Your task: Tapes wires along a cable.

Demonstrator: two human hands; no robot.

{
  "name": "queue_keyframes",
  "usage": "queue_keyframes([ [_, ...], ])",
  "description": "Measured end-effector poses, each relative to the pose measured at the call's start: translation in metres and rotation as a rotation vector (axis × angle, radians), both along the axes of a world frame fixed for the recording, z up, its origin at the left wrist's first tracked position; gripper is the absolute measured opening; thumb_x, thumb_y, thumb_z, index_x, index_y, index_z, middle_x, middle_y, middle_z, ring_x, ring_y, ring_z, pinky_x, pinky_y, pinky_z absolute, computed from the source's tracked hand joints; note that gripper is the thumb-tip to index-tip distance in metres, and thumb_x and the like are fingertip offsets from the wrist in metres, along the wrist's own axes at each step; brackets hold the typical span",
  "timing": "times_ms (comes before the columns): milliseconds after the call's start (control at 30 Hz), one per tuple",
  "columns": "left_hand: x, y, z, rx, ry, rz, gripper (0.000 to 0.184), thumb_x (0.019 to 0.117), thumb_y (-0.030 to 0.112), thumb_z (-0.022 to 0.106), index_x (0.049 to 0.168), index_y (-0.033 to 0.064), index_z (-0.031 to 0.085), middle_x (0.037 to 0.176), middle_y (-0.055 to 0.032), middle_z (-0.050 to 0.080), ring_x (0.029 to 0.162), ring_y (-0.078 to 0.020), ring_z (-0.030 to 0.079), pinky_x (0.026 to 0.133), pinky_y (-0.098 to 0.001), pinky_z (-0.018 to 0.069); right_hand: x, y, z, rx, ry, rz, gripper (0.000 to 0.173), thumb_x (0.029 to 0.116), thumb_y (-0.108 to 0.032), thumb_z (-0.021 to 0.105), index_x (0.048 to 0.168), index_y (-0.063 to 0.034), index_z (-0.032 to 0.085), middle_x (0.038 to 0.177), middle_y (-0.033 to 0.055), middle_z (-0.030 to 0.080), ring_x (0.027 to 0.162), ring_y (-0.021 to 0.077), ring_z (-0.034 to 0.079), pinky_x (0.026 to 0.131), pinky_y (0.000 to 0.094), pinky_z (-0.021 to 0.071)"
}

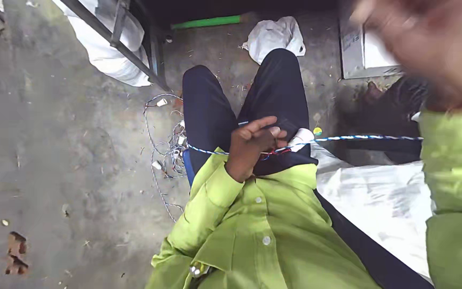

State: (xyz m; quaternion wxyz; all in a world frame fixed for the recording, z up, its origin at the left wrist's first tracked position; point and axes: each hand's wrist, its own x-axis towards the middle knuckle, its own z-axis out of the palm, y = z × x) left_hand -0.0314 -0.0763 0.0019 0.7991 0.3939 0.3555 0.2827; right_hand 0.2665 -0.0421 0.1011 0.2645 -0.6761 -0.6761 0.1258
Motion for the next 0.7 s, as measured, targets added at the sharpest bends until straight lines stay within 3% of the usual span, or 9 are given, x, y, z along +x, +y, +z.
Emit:
queue_keyframes([
  [33,0.000,0.000,0.002,0.005,0.011,0.018,0.035,0.1026,0.004,0.057,0.137,0.0034,0.060,0.102,-0.0117,0.075,0.080,-0.0171,0.075,0.074,-0.0317,0.0635,-0.022,-0.024,-0.003,-0.065,-0.008,0.174,0.037,0.1023,-0.039,0.059,0.106,-0.0045,0.074,0.095,0.0096,0.072,0.083,0.0139,0.067,0.077,0.0388,0.0557],
  [100,0.001,-0.001,0.003,0.035,0.012,0.053,0.030,0.1028,0.004,0.057,0.133,0.0022,0.063,0.103,-0.0119,0.076,0.081,-0.0178,0.075,0.076,-0.0327,0.0638,-0.042,-0.060,-0.028,-0.176,0.006,0.385,0.037,0.0980,-0.044,0.062,0.111,-0.0127,0.077,0.105,0.0068,0.074,0.096,0.0180,0.071,0.085,0.0435,0.0580],
  [200,0.002,0.000,0.002,0.085,0.009,0.093,0.027,0.1026,0.005,0.058,0.128,-0.0007,0.065,0.104,-0.0140,0.076,0.083,-0.0202,0.076,0.076,-0.0349,0.0644,-0.049,-0.087,-0.066,-0.181,0.090,0.443,0.031,0.0963,-0.041,0.065,0.112,-0.0184,0.078,0.107,-0.0016,0.075,0.107,0.0122,0.069,0.097,0.0333,0.0555],
  [300,0.002,0.001,0.003,0.122,0.033,0.118,0.026,0.1019,0.004,0.059,0.127,-0.0008,0.066,0.104,-0.0145,0.076,0.082,-0.0205,0.076,0.075,-0.0344,0.0642,-0.056,-0.092,-0.077,-0.067,0.167,0.422,0.019,0.0959,-0.026,0.066,0.102,-0.0155,0.081,0.095,-0.0043,0.076,0.095,0.0079,0.070,0.089,0.0268,0.0564],
  [400,0.002,0.001,0.002,0.227,0.076,0.113,0.028,0.1019,0.004,0.059,0.129,-0.0007,0.064,0.106,-0.0142,0.076,0.084,-0.0204,0.076,0.076,-0.0347,0.0644,-0.058,-0.092,-0.074,-0.030,0.180,0.389,0.018,0.0952,-0.025,0.066,0.100,-0.0157,0.081,0.095,-0.0030,0.075,0.093,0.0077,0.069,0.085,0.0252,0.0561],
  [500,0.001,0.004,0.000,0.378,0.160,-0.048,0.031,0.0990,0.008,0.066,0.128,-0.0005,0.065,0.108,-0.0104,0.074,0.092,-0.0160,0.072,0.081,-0.0331,0.0619,-0.058,-0.092,-0.074,-0.004,0.197,0.369,0.018,0.0966,-0.023,0.064,0.100,-0.0135,0.080,0.096,-0.0014,0.075,0.094,0.0083,0.068,0.085,0.0250,0.0560],
  [567,0.002,0.005,-0.001,0.376,0.237,-0.207,0.026,0.0975,0.012,0.069,0.121,0.0012,0.069,0.104,-0.0070,0.074,0.088,-0.0124,0.070,0.079,-0.0310,0.0609,-0.060,-0.093,-0.076,0.027,0.180,0.388,0.018,0.0981,-0.020,0.063,0.100,-0.0112,0.079,0.095,-0.0001,0.075,0.094,0.0110,0.069,0.088,0.0268,0.0562],
  [633,0.004,0.004,-0.002,0.376,0.288,-0.307,0.020,0.1009,0.015,0.065,0.113,0.0021,0.073,0.096,-0.0054,0.075,0.081,-0.0106,0.069,0.075,-0.0293,0.0588,-0.063,-0.096,-0.080,0.064,0.130,0.410,0.019,0.0988,-0.018,0.061,0.100,-0.0099,0.079,0.094,0.0015,0.075,0.094,0.0151,0.069,0.088,0.0301,0.0557],
  [700,0.004,0.006,-0.003,0.355,0.266,-0.365,0.022,0.1041,0.014,0.057,0.111,0.0013,0.073,0.097,-0.0058,0.076,0.085,-0.0107,0.070,0.077,-0.0288,0.0586,-0.063,-0.098,-0.084,0.110,0.063,0.433,0.019,0.1000,-0.016,0.060,0.102,-0.0082,0.077,0.094,0.0045,0.075,0.094,0.0195,0.070,0.087,0.0321,0.0564],
])
